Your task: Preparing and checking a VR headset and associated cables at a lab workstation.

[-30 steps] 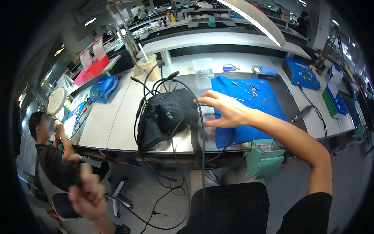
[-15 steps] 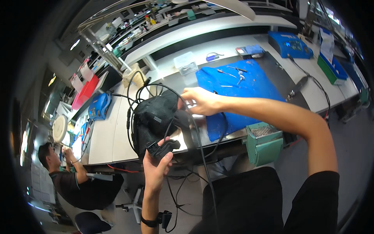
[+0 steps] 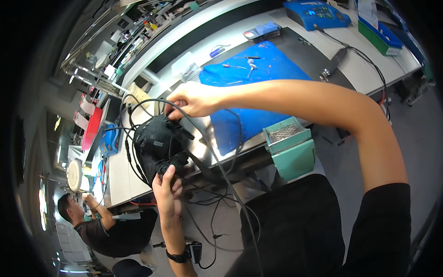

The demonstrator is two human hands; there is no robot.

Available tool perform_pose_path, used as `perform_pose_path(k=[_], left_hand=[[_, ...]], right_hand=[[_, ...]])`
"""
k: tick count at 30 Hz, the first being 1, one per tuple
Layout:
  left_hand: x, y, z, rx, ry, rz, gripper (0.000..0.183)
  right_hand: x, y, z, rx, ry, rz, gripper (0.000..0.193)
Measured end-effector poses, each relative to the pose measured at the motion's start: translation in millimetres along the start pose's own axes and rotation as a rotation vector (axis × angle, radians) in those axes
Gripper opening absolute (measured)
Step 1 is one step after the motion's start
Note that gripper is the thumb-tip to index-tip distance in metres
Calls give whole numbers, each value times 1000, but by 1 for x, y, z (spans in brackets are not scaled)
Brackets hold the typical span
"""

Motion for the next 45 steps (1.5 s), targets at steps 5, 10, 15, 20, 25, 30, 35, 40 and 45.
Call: perform_pose_path(k=[5,10,15,20,25,30,35,40,45], left_hand=[[-7,-7,2,12,11,-12,16],[-8,-6,2,-8,-23,1,17],[-6,-6,2,-44,-34,-24,19],[-1,-13,-1,-31,-38,-14,14],[0,-18,-8,-53,-50,-9,18],[11,-10,-16,-57,-138,-63,15],[46,12,-57,138,-406,-146,26],[76,34,-77,224,-522,-49,53],[71,46,-25,380,-318,-113,52]], right_hand=[[7,-16,-10,-190,-222,44,52],[23,-26,-18,-29,-507,150,73],[20,-39,-17,-271,-475,144,47],[18,-4,-10,-556,-562,-99,34],[18,1,-13,-554,-590,-108,29],[20,7,-22,-349,-623,24,33],[32,38,-37,-239,-620,-67,48],[51,56,0,259,-231,43,83],[76,38,121,682,26,395,64]])
Point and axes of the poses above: each hand's wrist, its own x-axis away from the middle knuckle, its own y-axis out of the back of the hand, z = x × y, the point moved 8 cm from there along -x, towards the middle knuckle, and after that the axes turned 13 degrees about y, right-handed, at the moved point
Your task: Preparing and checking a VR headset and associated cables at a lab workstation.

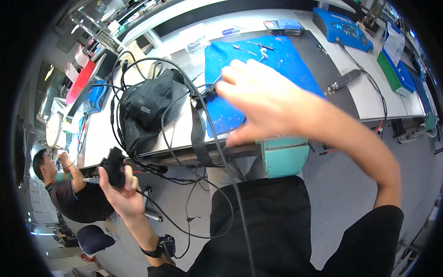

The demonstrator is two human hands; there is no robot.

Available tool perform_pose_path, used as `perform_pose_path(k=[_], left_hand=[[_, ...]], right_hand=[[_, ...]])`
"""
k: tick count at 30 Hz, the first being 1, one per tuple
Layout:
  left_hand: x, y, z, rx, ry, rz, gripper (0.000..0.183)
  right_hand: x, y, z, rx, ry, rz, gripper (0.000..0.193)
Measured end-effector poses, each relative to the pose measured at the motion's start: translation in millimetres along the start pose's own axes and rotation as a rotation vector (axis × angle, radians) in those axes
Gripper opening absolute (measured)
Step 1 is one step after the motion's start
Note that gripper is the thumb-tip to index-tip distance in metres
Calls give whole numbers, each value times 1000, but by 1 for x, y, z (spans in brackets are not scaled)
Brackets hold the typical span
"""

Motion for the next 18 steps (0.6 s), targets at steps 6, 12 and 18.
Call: perform_pose_path(k=[6,12,18], left_hand=[[48,-5,104,-32,323,30,41],[77,-76,154,56,421,207,39],[83,-83,189,318,495,115,38]], right_hand=[[21,-5,70,-379,-109,43,59],[-4,-22,117,-1160,-19,-195,72],[22,-32,131,-909,-167,-625,64]])
Point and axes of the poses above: each hand's wrist, its own x-axis away from the middle knuckle, its own y-axis out of the back of the hand, z = x × y, the point moved 8 cm from there along -x, towards the middle knuckle, and after that the axes turned 13 degrees about y, right-handed, at the moved point
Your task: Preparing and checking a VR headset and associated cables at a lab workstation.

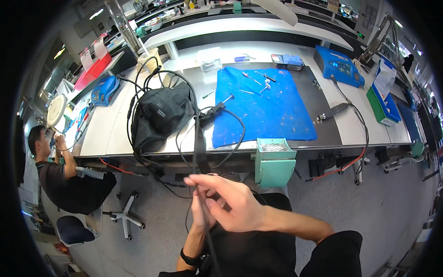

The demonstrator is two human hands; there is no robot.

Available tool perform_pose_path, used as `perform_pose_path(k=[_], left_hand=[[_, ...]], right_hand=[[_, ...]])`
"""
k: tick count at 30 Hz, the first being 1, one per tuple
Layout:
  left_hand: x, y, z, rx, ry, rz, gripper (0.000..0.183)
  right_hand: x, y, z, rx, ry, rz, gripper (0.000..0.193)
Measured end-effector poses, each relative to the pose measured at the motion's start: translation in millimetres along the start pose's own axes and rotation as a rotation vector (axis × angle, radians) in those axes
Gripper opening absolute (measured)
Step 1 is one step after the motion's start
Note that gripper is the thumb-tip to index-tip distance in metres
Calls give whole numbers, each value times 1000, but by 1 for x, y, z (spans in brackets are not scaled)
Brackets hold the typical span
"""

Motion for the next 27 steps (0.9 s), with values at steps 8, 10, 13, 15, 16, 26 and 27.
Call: perform_pose_path(k=[8,10,13,15,16,26,27], left_hand=[[0,-27,9,-372,-155,205,35],[3,-34,12,-361,-100,208,37],[6,-30,12,-309,-85,138,41],[10,-24,16,-373,-137,153,41],[12,-21,18,-377,-127,142,41],[18,-6,19,-425,-339,36,34],[20,-6,20,-412,-336,63,35]], right_hand=[[126,1,-13,274,-229,-613,46],[131,6,-17,348,-270,-514,29],[129,12,-10,650,-140,-418,26],[129,13,-9,662,-154,-390,23],[127,12,-9,671,-149,-364,22],[150,5,-44,77,-364,-676,27],[154,6,-45,77,-366,-680,27]])
Point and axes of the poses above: each hand's wrist, its own x-axis away from the middle knuckle, its own y-axis out of the back of the hand, z = x × y, the point moved 8 cm from there along -x, towards the middle knuckle, and after that the axes turned 13 degrees about y, right-handed, at the moved point
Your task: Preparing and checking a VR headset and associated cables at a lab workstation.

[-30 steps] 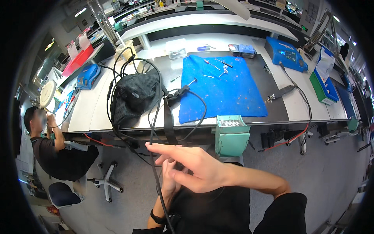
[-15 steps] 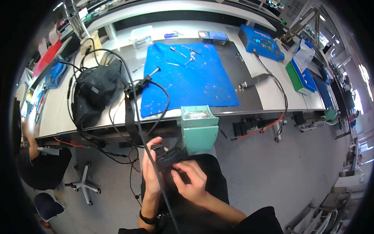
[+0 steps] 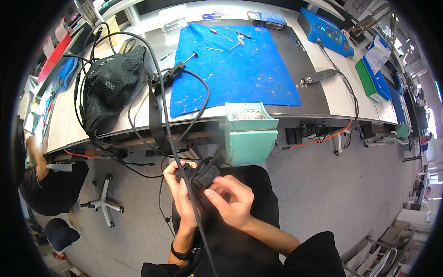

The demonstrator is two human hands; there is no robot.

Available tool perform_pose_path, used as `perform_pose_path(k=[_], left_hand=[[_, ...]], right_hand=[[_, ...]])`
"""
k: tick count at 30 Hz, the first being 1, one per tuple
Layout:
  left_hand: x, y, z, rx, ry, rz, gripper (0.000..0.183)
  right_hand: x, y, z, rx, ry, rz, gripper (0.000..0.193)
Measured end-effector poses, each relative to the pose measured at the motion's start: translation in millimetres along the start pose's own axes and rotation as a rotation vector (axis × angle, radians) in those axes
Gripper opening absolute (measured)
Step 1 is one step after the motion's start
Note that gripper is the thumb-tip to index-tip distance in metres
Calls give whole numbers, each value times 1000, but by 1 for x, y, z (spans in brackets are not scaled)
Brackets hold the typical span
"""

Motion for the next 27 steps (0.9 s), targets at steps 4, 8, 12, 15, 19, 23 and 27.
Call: perform_pose_path(k=[4,8,12,15,19,23,27], left_hand=[[3,-5,3,-13,97,90,37],[4,0,12,16,156,76,37],[5,-6,8,-25,86,75,40],[6,-11,-4,-279,-102,39,46],[12,-20,-13,-211,-163,121,65],[13,-30,-16,-184,-252,177,66],[11,-26,-11,-149,-221,184,64]], right_hand=[[-11,-2,9,51,132,193,36],[-24,-11,22,210,408,436,45],[-36,-16,32,423,579,369,51],[-50,-21,29,487,484,396,56],[-46,-12,24,278,395,207,43],[-37,-4,21,52,318,107,42],[-41,-15,23,-106,442,189,46]])
Point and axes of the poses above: each hand's wrist, its own x-axis away from the middle knuckle, its own y-axis out of the back of the hand, z = x × y, the point moved 8 cm from there along -x, towards the middle knuckle, and after that the axes turned 13 degrees about y, right-handed, at the moved point
